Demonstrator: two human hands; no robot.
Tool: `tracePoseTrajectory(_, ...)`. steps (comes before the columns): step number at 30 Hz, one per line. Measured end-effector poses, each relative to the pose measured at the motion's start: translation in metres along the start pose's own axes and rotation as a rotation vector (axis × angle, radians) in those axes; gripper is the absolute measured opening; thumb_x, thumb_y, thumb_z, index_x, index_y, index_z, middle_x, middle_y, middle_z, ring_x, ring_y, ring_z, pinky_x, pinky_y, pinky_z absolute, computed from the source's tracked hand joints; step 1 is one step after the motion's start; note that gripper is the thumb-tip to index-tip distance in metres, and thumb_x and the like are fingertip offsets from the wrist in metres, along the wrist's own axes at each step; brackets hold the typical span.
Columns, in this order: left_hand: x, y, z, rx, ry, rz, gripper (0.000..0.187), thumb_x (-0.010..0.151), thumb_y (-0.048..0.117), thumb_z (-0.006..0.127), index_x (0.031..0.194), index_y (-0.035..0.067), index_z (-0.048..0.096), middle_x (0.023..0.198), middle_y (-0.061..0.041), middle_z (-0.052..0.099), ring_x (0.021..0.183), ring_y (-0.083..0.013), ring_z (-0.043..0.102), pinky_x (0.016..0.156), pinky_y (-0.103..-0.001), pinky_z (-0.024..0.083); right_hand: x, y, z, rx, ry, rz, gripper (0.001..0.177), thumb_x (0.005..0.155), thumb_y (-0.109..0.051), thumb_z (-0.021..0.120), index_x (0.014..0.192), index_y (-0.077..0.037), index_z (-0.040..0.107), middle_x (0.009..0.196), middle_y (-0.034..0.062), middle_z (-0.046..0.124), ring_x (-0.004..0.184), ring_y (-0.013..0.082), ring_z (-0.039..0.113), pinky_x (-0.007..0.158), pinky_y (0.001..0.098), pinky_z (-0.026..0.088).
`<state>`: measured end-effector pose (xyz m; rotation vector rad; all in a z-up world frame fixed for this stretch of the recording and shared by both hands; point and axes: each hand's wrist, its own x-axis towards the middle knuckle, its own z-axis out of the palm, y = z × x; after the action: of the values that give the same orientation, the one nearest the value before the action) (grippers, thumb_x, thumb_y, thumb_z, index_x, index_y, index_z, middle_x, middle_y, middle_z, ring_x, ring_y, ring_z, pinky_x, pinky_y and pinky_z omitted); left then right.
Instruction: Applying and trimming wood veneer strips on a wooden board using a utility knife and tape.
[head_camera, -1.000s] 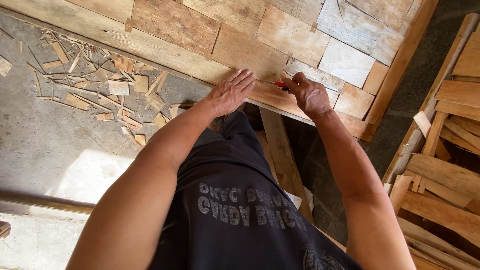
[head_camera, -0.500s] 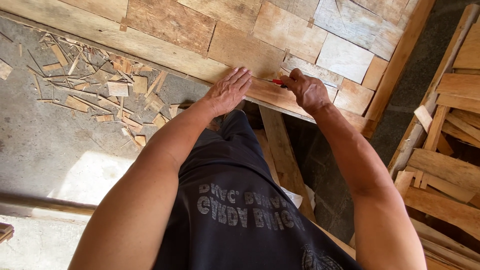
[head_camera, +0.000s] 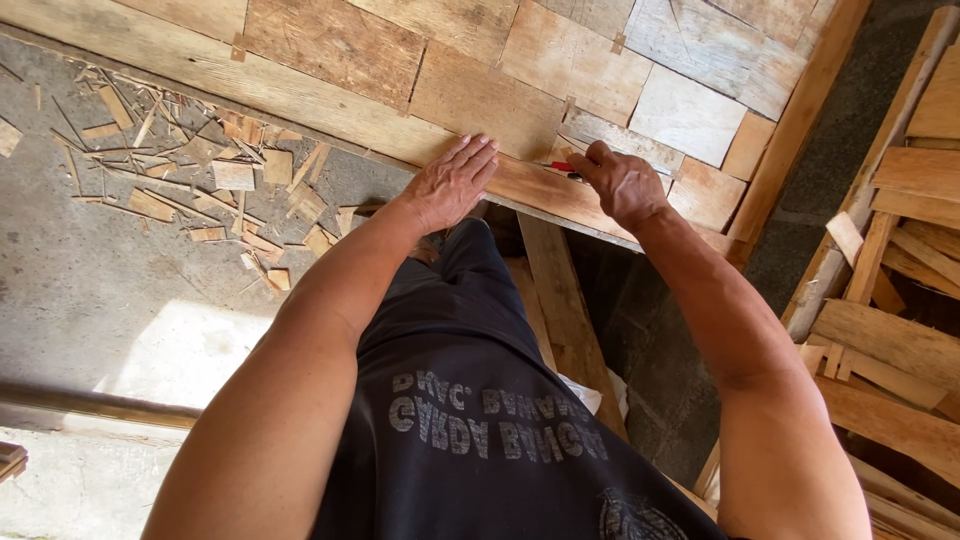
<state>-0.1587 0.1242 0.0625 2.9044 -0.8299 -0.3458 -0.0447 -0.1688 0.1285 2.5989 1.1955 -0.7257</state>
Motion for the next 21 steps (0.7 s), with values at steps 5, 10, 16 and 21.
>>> tracePoseTrajectory(5,0.000,-0.003,0.006,-0.121,0.047,-0.017,0.060,0.105,0.036,0.048,0.154,0.001,0.043,0.166,-0.016,0.032,0.155,-0.0292,0.024,0.129,-0.042,0.013,-0.005,0.007,0.014,-0.017,0.118,-0.055,0.043,0.105,-0.008,0.050,0.144,-0.024,0.056,0.119,0.0076,0.059,0.080,0.0236,0.069,0.071,0.0331,0.063)
tracePoseTrajectory(10,0.000,-0.004,0.007,-0.137,0.043,-0.021,0.061,0.105,0.036,0.048,0.154,0.002,0.043,0.167,-0.015,0.032,0.156,-0.0286,0.024,0.129,-0.042,0.013,-0.007,0.012,0.019,0.004,0.116,-0.049,0.043,0.107,-0.007,0.048,0.145,-0.023,0.056,0.123,0.0068,0.059,0.082,0.0247,0.070,0.069,0.0343,0.063)
tracePoseTrajectory(16,0.003,-0.003,0.008,-0.110,0.023,-0.018,0.062,0.106,0.039,0.044,0.156,0.003,0.039,0.167,-0.014,0.028,0.156,-0.0283,0.021,0.129,-0.042,0.011,-0.012,0.008,0.002,-0.006,-0.015,0.015,0.052,0.108,-0.005,0.043,0.153,-0.029,0.048,0.123,0.0064,0.059,0.070,0.0222,0.067,0.061,0.0316,0.063)
tracePoseTrajectory(21,0.001,-0.005,0.013,-0.128,0.013,-0.027,0.062,0.106,0.038,0.042,0.157,0.003,0.039,0.168,-0.013,0.028,0.156,-0.0278,0.020,0.129,-0.042,0.011,-0.015,0.018,0.020,-0.022,0.083,-0.047,0.052,0.105,-0.002,0.046,0.151,-0.026,0.051,0.126,0.0060,0.060,0.068,0.0209,0.066,0.060,0.0306,0.062)
